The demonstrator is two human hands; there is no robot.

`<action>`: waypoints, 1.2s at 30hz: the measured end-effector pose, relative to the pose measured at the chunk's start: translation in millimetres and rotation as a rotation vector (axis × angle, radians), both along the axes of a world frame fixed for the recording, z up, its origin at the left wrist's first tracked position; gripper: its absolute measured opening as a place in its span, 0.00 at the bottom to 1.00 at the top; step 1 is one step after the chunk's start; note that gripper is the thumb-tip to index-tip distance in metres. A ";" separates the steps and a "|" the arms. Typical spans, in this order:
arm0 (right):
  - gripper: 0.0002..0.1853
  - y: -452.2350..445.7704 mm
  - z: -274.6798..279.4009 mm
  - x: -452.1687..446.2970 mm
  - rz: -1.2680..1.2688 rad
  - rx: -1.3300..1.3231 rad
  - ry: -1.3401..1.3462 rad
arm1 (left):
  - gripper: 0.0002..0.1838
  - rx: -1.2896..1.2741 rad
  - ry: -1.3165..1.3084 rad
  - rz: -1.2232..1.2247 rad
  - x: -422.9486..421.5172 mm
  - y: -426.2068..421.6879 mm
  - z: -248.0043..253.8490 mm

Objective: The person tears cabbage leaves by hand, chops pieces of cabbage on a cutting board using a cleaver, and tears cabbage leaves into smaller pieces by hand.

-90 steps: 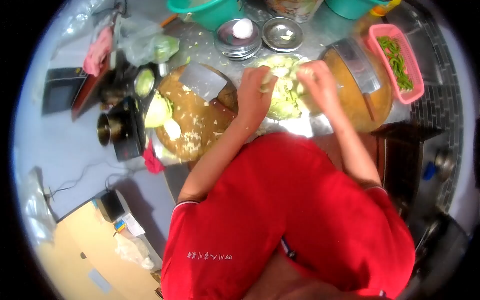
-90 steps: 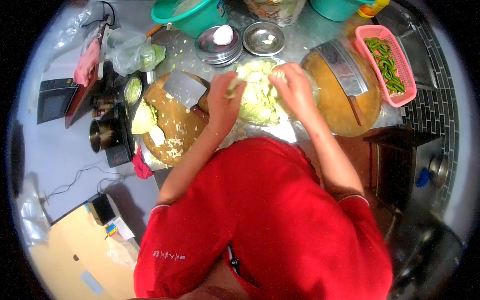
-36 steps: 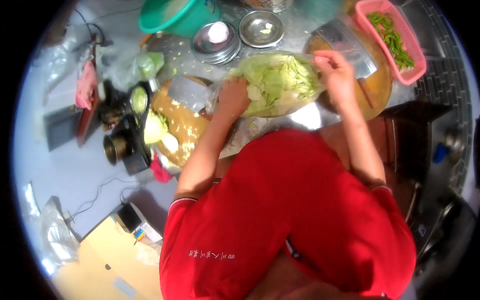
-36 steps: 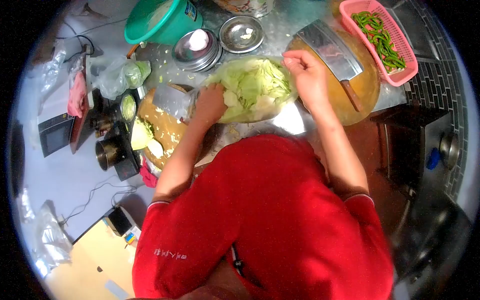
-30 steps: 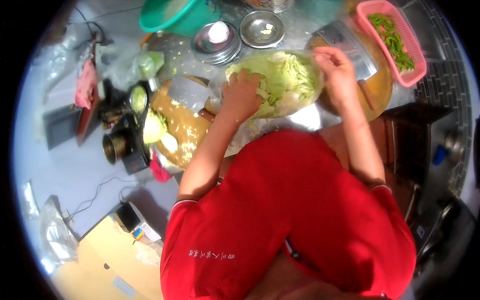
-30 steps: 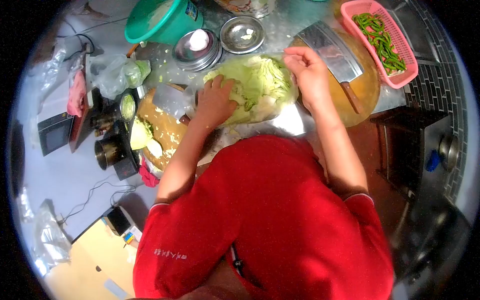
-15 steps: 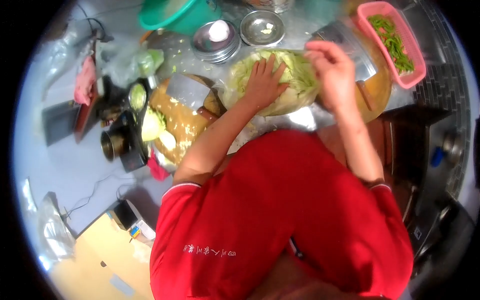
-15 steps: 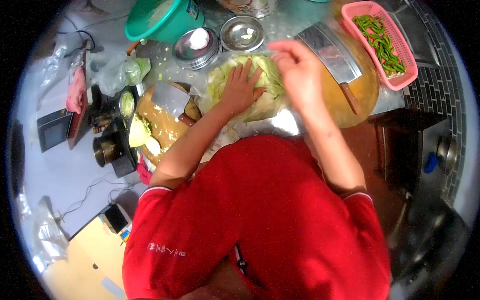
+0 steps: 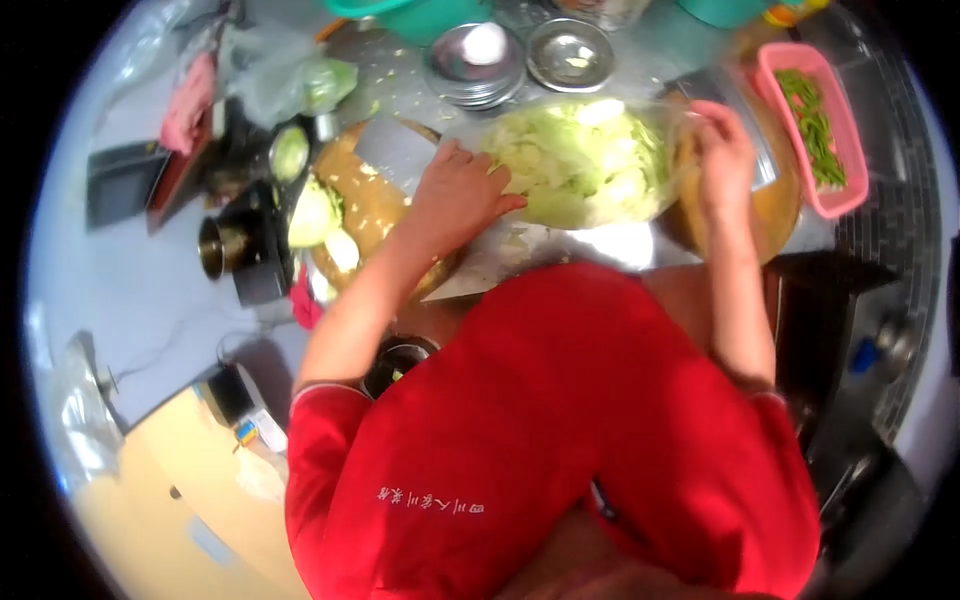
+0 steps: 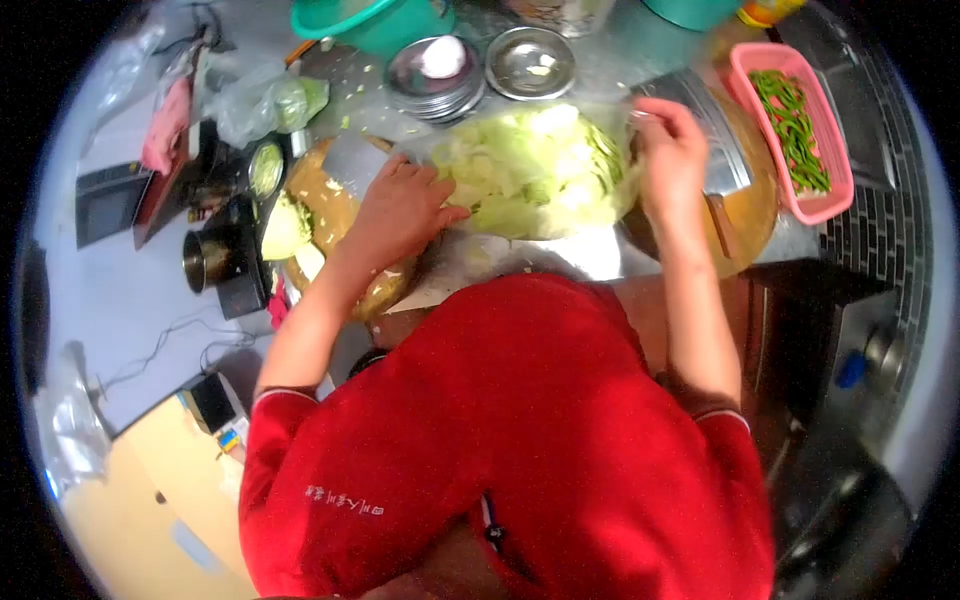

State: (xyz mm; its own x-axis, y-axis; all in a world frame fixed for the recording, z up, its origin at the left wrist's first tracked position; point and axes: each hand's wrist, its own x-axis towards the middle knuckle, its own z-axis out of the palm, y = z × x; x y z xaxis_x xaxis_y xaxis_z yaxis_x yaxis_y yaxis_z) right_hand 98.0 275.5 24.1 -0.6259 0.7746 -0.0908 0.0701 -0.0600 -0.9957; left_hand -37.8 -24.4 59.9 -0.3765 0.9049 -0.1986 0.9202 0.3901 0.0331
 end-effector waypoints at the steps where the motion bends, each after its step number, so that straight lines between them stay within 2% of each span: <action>1: 0.09 5.4 7.4 1.6 0.010 -0.025 0.005 | 0.10 0.027 -0.006 -0.098 -8.6 -11.8 -3.9; 3: 0.09 11.4 22.5 -5.0 0.034 -0.077 -0.007 | 0.09 0.074 0.018 -0.270 -35.2 -42.2 -12.4; 6: 0.11 1.3 57.6 9.5 0.022 0.096 -0.059 | 0.05 0.012 0.125 -0.262 -20.1 -37.3 38.7; 7: 0.11 5.2 55.8 13.1 0.007 0.139 -0.044 | 0.05 0.122 0.128 -0.228 -14.3 -36.2 44.6; 9: 0.10 10.2 42.9 9.1 -0.042 0.088 0.068 | 0.02 0.399 0.098 -0.175 -3.1 -32.8 39.6; 10: 0.09 19.0 22.2 10.0 -0.016 0.087 0.049 | 0.02 0.427 0.105 -0.156 5.9 -28.2 27.8; 12: 0.09 26.1 -18.6 17.9 0.068 0.117 -0.079 | 0.03 0.314 0.040 -0.123 19.6 -26.9 -3.3; 13: 0.09 21.0 -19.2 17.9 0.108 0.138 -0.148 | 0.02 0.285 0.012 -0.107 23.8 -30.5 -9.1; 16: 0.10 -0.2 5.5 25.3 0.046 0.146 -0.143 | 0.04 0.941 0.011 0.052 38.4 -58.0 -7.1; 18: 0.11 5.1 -5.2 32.0 0.112 0.188 -0.142 | 0.10 1.021 0.029 0.368 36.2 -108.2 -25.1; 20: 0.12 10.6 -7.6 36.5 0.182 0.249 -0.183 | 0.12 0.901 0.217 0.776 13.9 -170.4 -58.8; 21: 0.13 4.2 -2.8 36.8 0.140 0.513 -0.234 | 0.13 0.904 0.111 1.038 3.6 -208.6 -74.4; 23: 0.13 -16.4 14.4 34.2 0.043 1.044 -0.328 | 0.15 0.710 0.340 1.253 -13.0 -274.4 -128.1; 26: 0.14 -50.9 42.5 30.7 0.005 0.893 -0.219 | 0.21 0.654 0.194 1.224 -18.7 -301.5 -145.3; 29: 0.13 -105.5 55.8 22.1 0.267 0.743 -0.058 | 0.26 0.549 0.059 1.258 -21.9 -292.1 -152.4; 30: 0.12 -130.2 58.8 18.1 0.396 0.726 -0.070 | 0.23 0.513 0.065 1.270 -17.9 -277.3 -131.6; 33: 0.11 -199.2 53.7 6.5 0.851 0.604 -0.099 | 0.21 0.771 0.109 1.281 -9.8 -262.4 -138.5; 35: 0.12 -234.1 53.2 -3.6 1.070 0.657 0.022 | 0.21 0.922 0.015 1.244 -9.0 -259.0 -135.3; 36: 0.15 -248.3 50.0 -8.7 1.109 0.549 -0.007 | 0.21 0.992 -0.031 1.214 -6.3 -256.4 -133.2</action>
